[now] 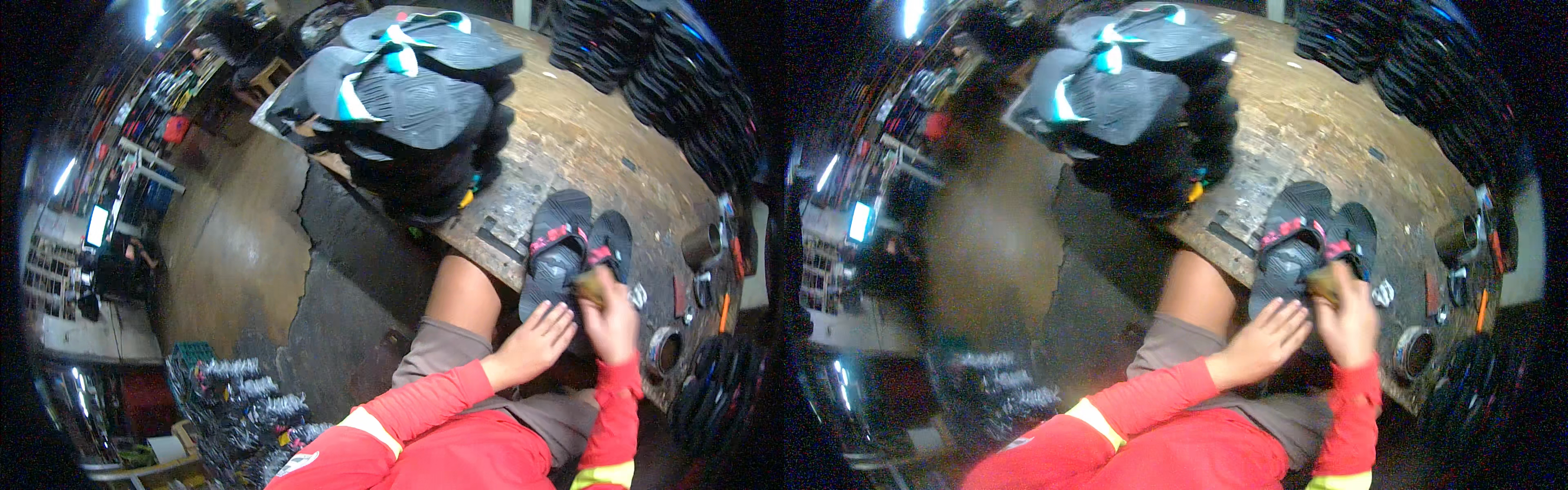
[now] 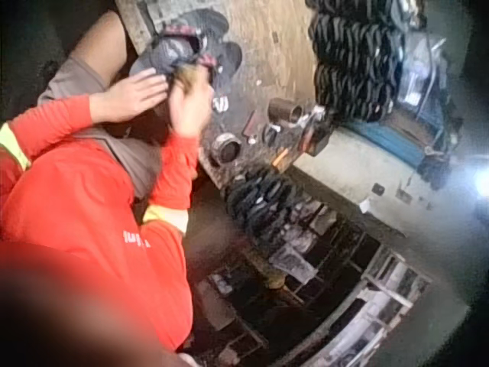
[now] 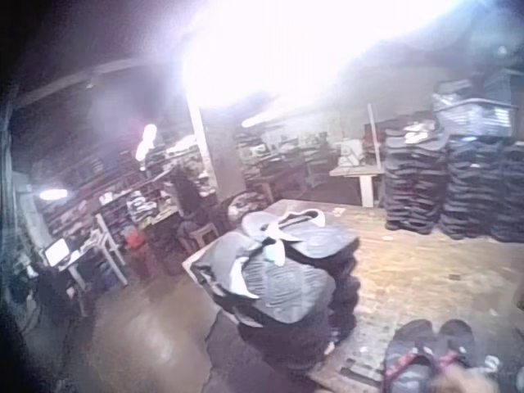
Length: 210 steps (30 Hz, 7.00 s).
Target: The person sits on the floor and repairs a pair of black flip-flops with red straps. They use a yellow sponge to apply a dark liquid from a can onto the sole and strap, then use a small tool to press and adjust the strap attachment. The person repeats this process on multiple pairs of sandals.
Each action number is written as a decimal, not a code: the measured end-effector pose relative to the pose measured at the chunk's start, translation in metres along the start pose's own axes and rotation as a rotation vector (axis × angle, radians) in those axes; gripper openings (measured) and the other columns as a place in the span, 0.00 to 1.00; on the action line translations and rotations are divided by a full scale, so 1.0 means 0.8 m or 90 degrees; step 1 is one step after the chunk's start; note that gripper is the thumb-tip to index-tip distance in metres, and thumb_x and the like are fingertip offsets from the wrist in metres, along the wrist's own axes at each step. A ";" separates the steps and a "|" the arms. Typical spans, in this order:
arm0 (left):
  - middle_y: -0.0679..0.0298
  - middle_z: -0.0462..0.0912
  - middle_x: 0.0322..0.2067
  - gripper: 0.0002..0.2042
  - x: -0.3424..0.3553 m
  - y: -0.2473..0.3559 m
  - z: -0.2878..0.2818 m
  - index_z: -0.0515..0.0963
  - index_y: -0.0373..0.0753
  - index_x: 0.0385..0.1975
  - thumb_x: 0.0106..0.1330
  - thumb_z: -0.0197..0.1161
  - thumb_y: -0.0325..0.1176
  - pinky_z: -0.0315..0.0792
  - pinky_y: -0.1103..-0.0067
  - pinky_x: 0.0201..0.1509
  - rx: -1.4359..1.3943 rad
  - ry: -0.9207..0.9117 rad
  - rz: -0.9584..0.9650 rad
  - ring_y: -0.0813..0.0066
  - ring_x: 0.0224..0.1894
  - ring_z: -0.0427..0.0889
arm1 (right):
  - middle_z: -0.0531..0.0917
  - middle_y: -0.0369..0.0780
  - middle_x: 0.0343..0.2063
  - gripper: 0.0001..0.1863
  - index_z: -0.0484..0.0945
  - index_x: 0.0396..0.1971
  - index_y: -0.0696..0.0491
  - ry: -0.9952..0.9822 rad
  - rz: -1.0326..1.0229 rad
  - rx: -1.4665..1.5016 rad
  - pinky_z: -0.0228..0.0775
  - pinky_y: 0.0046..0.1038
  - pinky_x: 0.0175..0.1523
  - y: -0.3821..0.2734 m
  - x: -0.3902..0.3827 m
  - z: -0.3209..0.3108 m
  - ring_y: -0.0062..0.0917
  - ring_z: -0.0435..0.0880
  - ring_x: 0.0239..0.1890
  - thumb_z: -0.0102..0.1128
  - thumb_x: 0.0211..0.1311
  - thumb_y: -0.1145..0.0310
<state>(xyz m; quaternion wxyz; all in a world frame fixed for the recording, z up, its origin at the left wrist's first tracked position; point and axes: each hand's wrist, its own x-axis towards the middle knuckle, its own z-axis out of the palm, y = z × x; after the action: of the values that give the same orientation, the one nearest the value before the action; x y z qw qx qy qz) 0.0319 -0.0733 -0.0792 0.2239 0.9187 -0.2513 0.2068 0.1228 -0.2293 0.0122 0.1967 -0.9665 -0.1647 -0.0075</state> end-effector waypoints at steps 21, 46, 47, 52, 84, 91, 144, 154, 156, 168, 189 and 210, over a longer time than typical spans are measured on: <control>0.53 0.82 0.60 0.21 -0.034 -0.022 -0.035 0.81 0.35 0.58 0.66 0.58 0.32 0.65 0.59 0.75 0.019 -0.058 -0.041 0.58 0.66 0.78 | 0.84 0.43 0.39 0.28 0.80 0.56 0.57 -0.014 -0.214 -0.148 0.83 0.37 0.37 -0.046 0.025 0.058 0.37 0.89 0.36 0.67 0.52 0.65; 0.56 0.85 0.55 0.17 -0.031 -0.031 -0.034 0.83 0.36 0.52 0.65 0.58 0.32 0.68 0.62 0.74 -0.029 0.011 -0.033 0.60 0.65 0.79 | 0.82 0.45 0.42 0.31 0.79 0.60 0.43 -0.063 -0.186 -0.058 0.83 0.40 0.40 -0.036 0.018 -0.016 0.41 0.88 0.36 0.72 0.51 0.67; 0.56 0.85 0.55 0.17 -0.031 -0.030 -0.033 0.83 0.36 0.52 0.65 0.58 0.32 0.68 0.61 0.74 -0.034 0.010 -0.044 0.60 0.65 0.79 | 0.81 0.46 0.43 0.31 0.77 0.61 0.44 0.009 -0.183 -0.043 0.83 0.41 0.41 -0.043 0.022 -0.008 0.41 0.88 0.37 0.72 0.54 0.65; 0.53 0.85 0.46 0.11 -0.032 -0.036 -0.033 0.85 0.35 0.41 0.61 0.61 0.30 0.70 0.60 0.72 -0.072 0.024 -0.023 0.56 0.58 0.82 | 0.82 0.45 0.45 0.33 0.78 0.59 0.53 -0.027 -0.099 -0.132 0.84 0.38 0.39 -0.085 0.042 0.080 0.38 0.88 0.38 0.72 0.49 0.66; 0.48 0.65 0.73 0.33 0.070 -0.059 0.003 0.67 0.38 0.72 0.70 0.66 0.44 0.63 0.42 0.69 0.114 -0.085 -0.197 0.44 0.73 0.65 | 0.86 0.39 0.54 0.32 0.76 0.67 0.57 0.321 0.316 0.521 0.77 0.28 0.57 0.236 -0.225 -0.104 0.27 0.85 0.50 0.73 0.60 0.72; 0.50 0.66 0.73 0.33 0.076 -0.053 0.005 0.70 0.50 0.72 0.65 0.69 0.43 0.69 0.48 0.66 0.146 -0.087 -0.237 0.47 0.73 0.66 | 0.86 0.41 0.45 0.24 0.88 0.52 0.48 0.370 0.270 0.024 0.79 0.32 0.53 0.238 -0.198 -0.102 0.37 0.87 0.46 0.77 0.51 0.75; 0.49 0.75 0.67 0.33 -0.012 -0.021 -0.087 0.64 0.41 0.75 0.83 0.37 0.59 0.74 0.52 0.69 -1.397 0.047 -0.517 0.48 0.63 0.80 | 0.80 0.43 0.42 0.35 0.81 0.59 0.47 0.165 -0.101 0.006 0.81 0.38 0.38 -0.104 -0.141 -0.034 0.39 0.83 0.35 0.69 0.43 0.70; 0.46 0.77 0.65 0.38 0.022 -0.017 -0.099 0.64 0.39 0.75 0.79 0.39 0.65 0.77 0.46 0.64 -1.551 -0.095 -0.472 0.39 0.59 0.82 | 0.77 0.42 0.41 0.38 0.79 0.63 0.40 0.110 -0.145 0.108 0.82 0.38 0.36 -0.126 -0.226 -0.066 0.37 0.83 0.37 0.71 0.45 0.69; 0.49 0.73 0.69 0.36 0.022 0.000 -0.104 0.64 0.40 0.75 0.81 0.36 0.63 0.75 0.47 0.67 -1.476 -0.125 -0.555 0.44 0.61 0.81 | 0.77 0.43 0.40 0.38 0.80 0.63 0.42 0.207 -0.072 -0.014 0.81 0.39 0.38 -0.100 -0.197 -0.071 0.38 0.82 0.35 0.71 0.44 0.71; 0.47 0.67 0.73 0.35 0.001 0.031 -0.122 0.59 0.40 0.78 0.81 0.38 0.60 0.70 0.42 0.68 -1.511 -0.210 -0.500 0.44 0.68 0.74 | 0.81 0.48 0.41 0.24 0.84 0.57 0.41 0.252 -0.004 0.094 0.83 0.45 0.42 0.015 -0.135 -0.110 0.47 0.87 0.37 0.69 0.57 0.65; 0.43 0.81 0.59 0.38 0.061 -0.045 -0.088 0.66 0.34 0.73 0.79 0.44 0.64 0.87 0.52 0.49 -1.610 -0.011 -0.513 0.35 0.53 0.85 | 0.79 0.44 0.46 0.39 0.79 0.64 0.43 -0.061 -0.157 0.134 0.83 0.39 0.39 -0.132 -0.204 -0.055 0.39 0.85 0.37 0.72 0.43 0.69; 0.45 0.64 0.74 0.35 -0.032 -0.019 -0.119 0.58 0.39 0.78 0.81 0.43 0.58 0.71 0.50 0.71 -1.510 -0.217 -0.519 0.42 0.73 0.69 | 0.87 0.49 0.40 0.25 0.86 0.57 0.48 0.101 -0.013 0.223 0.80 0.39 0.52 0.001 -0.002 -0.084 0.43 0.88 0.41 0.71 0.60 0.56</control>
<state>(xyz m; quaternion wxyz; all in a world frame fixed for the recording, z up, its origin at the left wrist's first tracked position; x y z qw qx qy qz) -0.0053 -0.0027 -0.0188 0.9196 0.1797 -0.0069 -0.3492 0.1248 -0.2564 0.0736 0.3742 -0.9122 -0.1571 -0.0567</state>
